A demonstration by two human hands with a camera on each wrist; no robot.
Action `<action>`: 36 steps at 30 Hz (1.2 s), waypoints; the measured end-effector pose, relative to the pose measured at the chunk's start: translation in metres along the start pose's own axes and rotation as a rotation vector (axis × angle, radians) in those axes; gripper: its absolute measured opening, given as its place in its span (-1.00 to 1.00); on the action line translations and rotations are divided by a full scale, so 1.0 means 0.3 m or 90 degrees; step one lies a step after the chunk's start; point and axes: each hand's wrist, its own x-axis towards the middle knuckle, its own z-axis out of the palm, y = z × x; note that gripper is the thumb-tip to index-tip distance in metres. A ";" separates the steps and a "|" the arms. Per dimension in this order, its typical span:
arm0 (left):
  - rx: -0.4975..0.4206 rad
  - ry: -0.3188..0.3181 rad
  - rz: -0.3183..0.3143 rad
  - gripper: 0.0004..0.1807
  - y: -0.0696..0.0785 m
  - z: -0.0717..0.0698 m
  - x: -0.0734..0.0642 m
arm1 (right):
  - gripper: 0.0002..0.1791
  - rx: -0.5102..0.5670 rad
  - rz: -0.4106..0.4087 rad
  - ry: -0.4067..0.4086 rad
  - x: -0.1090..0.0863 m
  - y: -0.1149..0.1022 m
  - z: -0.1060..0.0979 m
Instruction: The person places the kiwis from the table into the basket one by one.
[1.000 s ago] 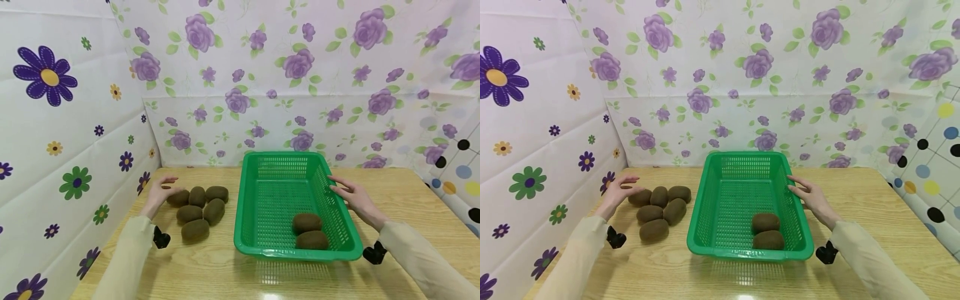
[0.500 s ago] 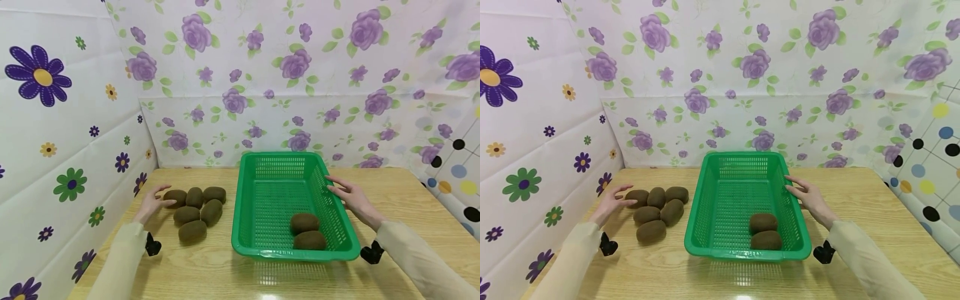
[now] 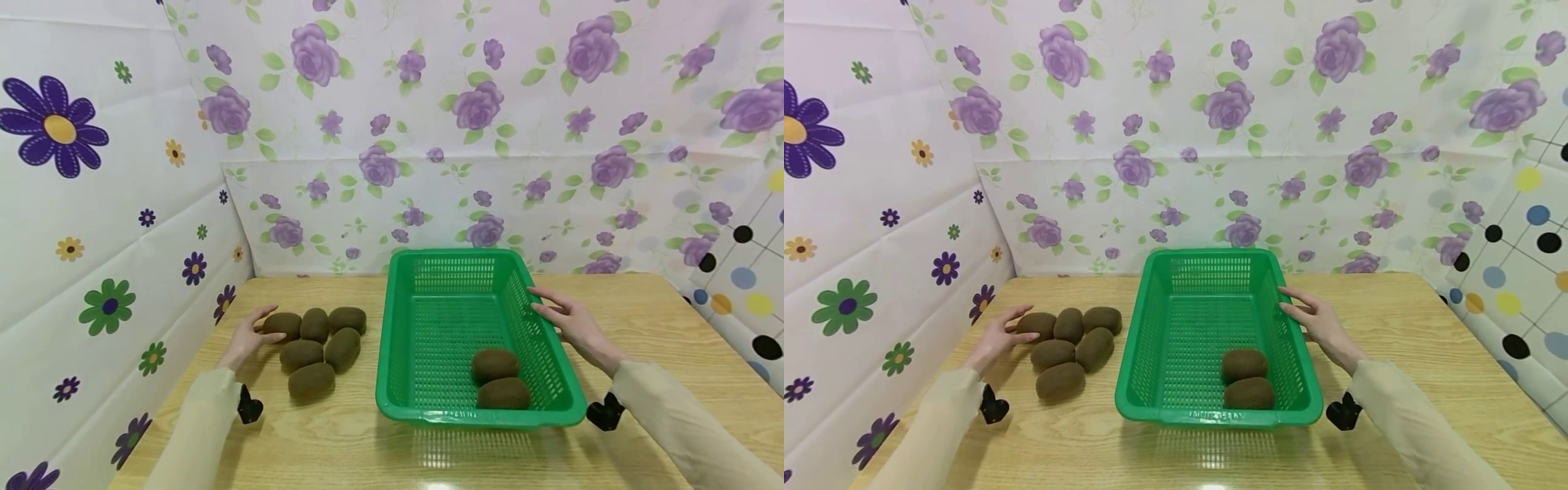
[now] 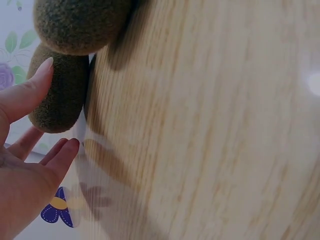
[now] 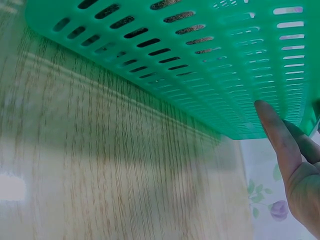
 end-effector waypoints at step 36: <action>0.045 0.049 -0.044 -0.32 -0.029 -0.038 -0.042 | -0.33 0.012 0.009 0.014 0.005 0.007 0.002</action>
